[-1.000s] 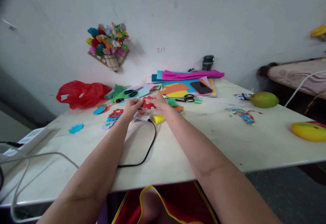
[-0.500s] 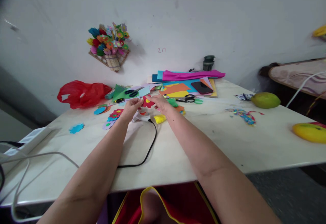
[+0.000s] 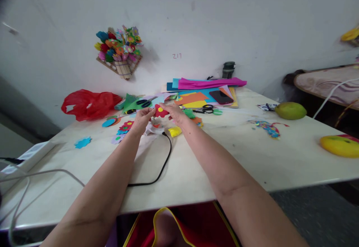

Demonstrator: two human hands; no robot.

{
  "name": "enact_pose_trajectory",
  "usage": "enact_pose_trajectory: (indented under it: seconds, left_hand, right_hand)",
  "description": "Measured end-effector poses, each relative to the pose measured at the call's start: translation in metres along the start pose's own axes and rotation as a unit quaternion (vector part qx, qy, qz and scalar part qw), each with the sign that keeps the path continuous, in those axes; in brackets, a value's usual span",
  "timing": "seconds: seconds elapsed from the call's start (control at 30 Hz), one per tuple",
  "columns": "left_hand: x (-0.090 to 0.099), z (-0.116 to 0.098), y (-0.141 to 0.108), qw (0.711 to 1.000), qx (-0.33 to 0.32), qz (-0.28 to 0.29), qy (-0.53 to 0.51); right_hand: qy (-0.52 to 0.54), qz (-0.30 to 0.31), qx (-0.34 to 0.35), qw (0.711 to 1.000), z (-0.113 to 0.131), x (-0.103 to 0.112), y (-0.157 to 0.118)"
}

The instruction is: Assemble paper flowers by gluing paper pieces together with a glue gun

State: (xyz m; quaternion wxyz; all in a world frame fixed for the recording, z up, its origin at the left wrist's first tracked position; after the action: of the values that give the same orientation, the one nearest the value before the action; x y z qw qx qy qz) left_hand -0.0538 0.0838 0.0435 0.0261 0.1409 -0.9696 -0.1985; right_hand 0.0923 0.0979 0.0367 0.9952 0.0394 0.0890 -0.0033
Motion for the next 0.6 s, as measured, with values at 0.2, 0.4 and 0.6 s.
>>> enact_pose_trajectory:
  seconds: [0.2,0.4,0.6]
  left_hand:
    - [0.0007,-0.0016,-0.0009,1.0,0.006,-0.02,-0.005]
    - [0.0004,-0.0014,-0.0022,1.0,0.006,-0.025,-0.003]
    - [0.0024,-0.0005,-0.0005,0.999,0.006,-0.036,-0.008]
  right_hand:
    - [-0.015,0.013,0.018,1.0,-0.0043,-0.0016,0.0037]
    - [-0.02,0.009,0.024,0.999,-0.008,-0.0017,0.0091]
    - [-0.014,0.036,0.008,0.999,-0.0045,-0.0005,0.0057]
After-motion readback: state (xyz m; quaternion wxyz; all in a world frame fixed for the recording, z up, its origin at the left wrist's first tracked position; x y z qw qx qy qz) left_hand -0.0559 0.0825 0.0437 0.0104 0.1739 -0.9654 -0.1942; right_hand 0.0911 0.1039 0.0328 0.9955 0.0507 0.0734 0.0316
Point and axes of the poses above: each hand's wrist, its own y-axis towards the middle knuckle, its own x-axis out of the back of the hand, z = x × y, the point moved 7 cm from there along y, towards the middle knuckle, and after that the axes turned 13 degrees about -z, right-handed, at the moved point
